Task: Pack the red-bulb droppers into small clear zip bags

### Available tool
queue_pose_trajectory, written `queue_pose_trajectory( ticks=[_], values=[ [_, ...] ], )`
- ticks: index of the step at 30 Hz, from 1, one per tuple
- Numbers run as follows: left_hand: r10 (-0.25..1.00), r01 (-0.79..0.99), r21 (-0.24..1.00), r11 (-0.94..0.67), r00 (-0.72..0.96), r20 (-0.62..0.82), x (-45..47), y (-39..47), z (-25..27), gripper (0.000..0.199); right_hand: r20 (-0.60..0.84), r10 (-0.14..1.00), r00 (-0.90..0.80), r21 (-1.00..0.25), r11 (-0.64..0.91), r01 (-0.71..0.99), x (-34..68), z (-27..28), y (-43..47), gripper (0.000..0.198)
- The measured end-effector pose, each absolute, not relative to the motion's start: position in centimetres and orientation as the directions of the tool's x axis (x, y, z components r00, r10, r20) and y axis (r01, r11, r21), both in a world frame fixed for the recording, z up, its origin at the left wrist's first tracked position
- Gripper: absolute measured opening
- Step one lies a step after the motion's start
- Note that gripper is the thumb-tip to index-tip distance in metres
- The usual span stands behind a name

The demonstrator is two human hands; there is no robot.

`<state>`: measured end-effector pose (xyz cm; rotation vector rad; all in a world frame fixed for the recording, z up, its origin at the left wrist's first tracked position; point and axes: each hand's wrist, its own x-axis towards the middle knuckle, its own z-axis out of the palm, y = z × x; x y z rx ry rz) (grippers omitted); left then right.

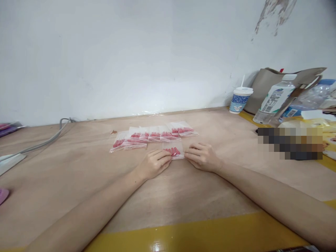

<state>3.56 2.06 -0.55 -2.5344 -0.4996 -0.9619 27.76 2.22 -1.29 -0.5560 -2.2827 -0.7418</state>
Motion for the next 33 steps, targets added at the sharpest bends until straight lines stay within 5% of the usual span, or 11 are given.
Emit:
queue_pose_trajectory(
  ticks=[12,23,33],
  values=[
    [0.259,0.524,-0.259,-0.811,0.719,0.645,1.8,0.9,0.1,0.011,0.704,0.315,-0.637,0.246,0.733,0.634,27.7,-1.0,2.1,0.012],
    [0.180,0.481,-0.368,-0.795,0.768,0.615,2.4,1.1,0.2,0.017,0.716,0.170,-0.677,0.358,0.744,0.565,23.0,-0.9,1.5,0.017],
    [0.176,0.467,-0.358,-0.809,0.773,0.610,2.2,1.2,0.1,0.016,0.663,0.162,-0.731,0.415,0.733,0.539,21.8,-0.7,1.8,0.024]
  ],
)
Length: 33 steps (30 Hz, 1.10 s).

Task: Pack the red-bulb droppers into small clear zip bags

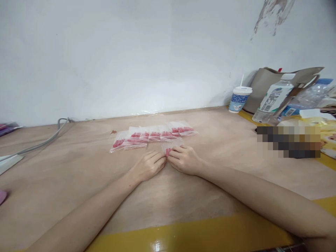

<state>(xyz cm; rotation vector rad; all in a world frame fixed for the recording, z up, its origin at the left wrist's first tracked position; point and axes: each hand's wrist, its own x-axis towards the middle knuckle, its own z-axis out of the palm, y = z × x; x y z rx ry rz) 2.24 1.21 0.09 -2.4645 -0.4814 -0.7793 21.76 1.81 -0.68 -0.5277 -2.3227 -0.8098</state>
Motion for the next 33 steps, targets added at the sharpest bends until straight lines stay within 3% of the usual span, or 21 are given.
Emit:
queue_pose_trajectory(
  ticks=[18,25,28,30,33],
  values=[
    [0.241,0.468,-0.227,-0.854,0.743,0.624,1.7,0.9,0.2,0.012,0.679,0.266,-0.684,0.352,0.700,0.622,27.3,-0.6,1.8,0.023],
    [0.276,0.469,-0.158,-0.869,0.724,0.632,1.5,1.2,-0.2,0.011,0.600,0.310,-0.737,0.389,0.693,0.607,27.5,-0.5,2.2,0.028],
    [0.279,0.452,-0.126,-0.883,0.721,0.634,1.4,1.2,-0.3,0.011,0.578,0.353,-0.736,0.267,0.770,0.579,27.0,-0.1,2.0,0.022],
    [0.275,0.436,-0.111,-0.893,0.725,0.632,1.5,1.2,0.0,0.012,0.569,0.369,-0.735,0.156,0.829,0.537,26.3,-0.3,1.9,0.030],
    [0.350,0.499,-0.080,-0.863,0.704,0.618,2.1,1.7,1.0,0.042,0.561,0.345,-0.753,0.033,0.899,0.436,25.5,-0.7,2.0,0.031]
  ],
)
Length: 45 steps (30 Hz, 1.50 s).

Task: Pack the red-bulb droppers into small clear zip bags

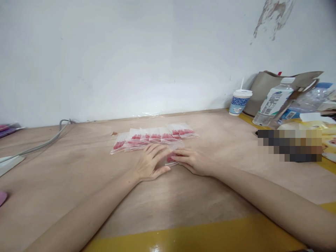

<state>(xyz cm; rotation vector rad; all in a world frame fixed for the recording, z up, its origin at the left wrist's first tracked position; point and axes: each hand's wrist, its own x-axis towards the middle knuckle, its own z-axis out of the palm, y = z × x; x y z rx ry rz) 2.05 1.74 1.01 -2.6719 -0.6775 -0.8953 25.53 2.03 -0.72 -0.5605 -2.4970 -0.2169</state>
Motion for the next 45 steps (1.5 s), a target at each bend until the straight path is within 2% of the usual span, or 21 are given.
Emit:
queue_pose_trajectory(
  ticks=[1,3,5,7,9,11,15,18,22,27,31,32,34,37,39,42,45],
  values=[
    [0.415,0.561,-0.064,-0.825,0.680,0.605,2.4,2.2,1.5,0.049,0.555,0.340,-0.759,-0.004,0.913,0.407,25.5,-0.6,2.1,0.031],
    [0.592,0.716,-0.027,-0.698,0.598,0.540,3.5,3.5,2.3,0.051,0.488,0.357,-0.796,-0.081,0.927,0.366,25.8,0.1,2.2,0.032],
    [0.769,0.837,-0.015,-0.546,0.509,0.387,5.0,5.3,3.0,0.053,0.341,0.416,-0.843,-0.150,0.910,0.388,26.9,1.7,2.1,0.030],
    [0.811,0.851,-0.006,-0.525,0.503,0.298,6.6,7.3,3.2,0.055,0.151,0.530,-0.834,-0.165,0.846,0.508,28.5,3.6,2.0,0.024],
    [0.834,0.857,0.000,-0.516,0.503,0.226,7.9,9.1,3.1,0.060,-0.041,0.695,-0.718,-0.116,0.710,0.694,30.3,5.2,2.1,0.022],
    [0.850,0.861,0.004,-0.509,0.501,0.160,8.9,10.4,2.7,0.060,-0.145,0.813,-0.564,-0.030,0.566,0.824,31.9,6.1,2.6,0.017],
    [0.865,0.869,-0.001,-0.496,0.494,0.085,9.3,11.2,1.9,0.056,-0.138,0.933,-0.333,0.102,0.348,0.932,33.9,5.9,4.7,0.009],
    [0.864,0.868,-0.021,-0.497,0.496,0.087,8.1,10.9,1.6,0.054,-0.035,0.959,-0.281,0.094,0.283,0.954,34.6,4.4,6.5,0.006],
    [0.864,0.871,-0.054,-0.489,0.492,0.109,4.9,9.8,1.6,0.053,0.224,0.900,-0.373,0.000,0.383,0.924,35.0,1.9,8.2,0.015],
    [0.871,0.880,-0.089,-0.466,0.474,0.130,0.5,8.2,1.4,0.053,0.319,0.856,-0.407,-0.018,0.435,0.900,33.9,0.6,8.5,0.020],
    [0.870,0.882,-0.111,-0.458,0.470,0.151,-1.2,7.2,1.2,0.052,0.483,0.731,-0.481,-0.050,0.572,0.819,30.3,0.7,7.2,0.026],
    [0.868,0.882,-0.114,-0.456,0.470,0.161,-1.4,7.1,1.1,0.051,0.500,0.699,-0.511,-0.034,0.606,0.795,29.1,0.6,6.9,0.027],
    [0.864,0.883,-0.121,-0.453,0.468,0.188,-1.4,6.8,0.9,0.052,0.526,0.614,-0.588,0.076,0.654,0.752,26.7,0.3,6.9,0.025],
    [0.844,0.881,-0.143,-0.451,0.473,0.252,-1.3,6.6,0.6,0.054,0.561,0.525,-0.641,0.237,0.640,0.731,24.1,-0.4,7.9,0.018],
    [0.778,0.848,-0.200,-0.490,0.529,0.338,-1.3,6.5,0.5,0.052,0.582,0.492,-0.647,0.301,0.609,0.734,23.4,-0.8,8.7,0.021],
    [0.580,0.740,-0.297,-0.604,0.663,0.473,-1.1,6.2,0.5,0.038,0.636,0.408,-0.656,0.361,0.593,0.719,23.7,-1.2,8.9,0.026],
    [0.385,0.625,-0.305,-0.719,0.723,0.574,-0.2,5.5,0.3,0.028,0.681,0.307,-0.665,0.389,0.617,0.684,24.8,-1.3,7.5,0.024]
  ],
)
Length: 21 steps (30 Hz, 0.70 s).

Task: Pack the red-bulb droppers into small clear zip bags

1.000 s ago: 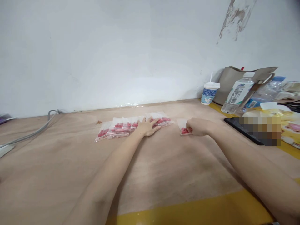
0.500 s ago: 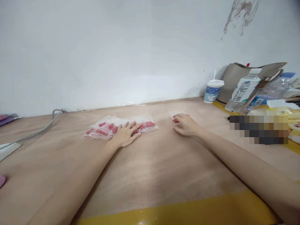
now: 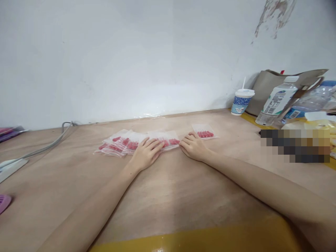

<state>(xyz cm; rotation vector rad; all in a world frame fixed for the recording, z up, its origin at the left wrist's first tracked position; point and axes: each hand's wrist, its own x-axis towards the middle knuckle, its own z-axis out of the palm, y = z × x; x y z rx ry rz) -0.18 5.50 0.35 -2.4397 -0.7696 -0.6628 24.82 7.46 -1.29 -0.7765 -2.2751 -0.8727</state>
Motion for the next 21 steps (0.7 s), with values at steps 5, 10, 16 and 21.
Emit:
queue_pose_trajectory(
  ticks=[5,10,16,21],
  values=[
    [0.297,0.565,-0.292,-0.771,0.726,0.621,2.0,4.4,-0.8,0.020,0.675,0.239,-0.699,0.395,0.683,0.614,26.6,-1.3,4.8,0.020],
    [0.311,0.589,-0.251,-0.769,0.686,0.657,2.4,4.8,-1.2,0.021,0.701,0.278,-0.657,0.280,0.739,0.612,27.4,-1.6,4.8,0.018],
    [0.335,0.597,-0.205,-0.775,0.665,0.668,2.3,4.8,-0.7,0.018,0.708,0.371,-0.601,0.211,0.701,0.681,27.2,-1.3,4.8,0.018],
    [0.310,0.567,-0.195,-0.800,0.670,0.674,3.9,5.0,-0.8,0.014,0.670,0.383,-0.635,0.261,0.679,0.686,27.2,-0.8,4.7,0.019]
  ],
)
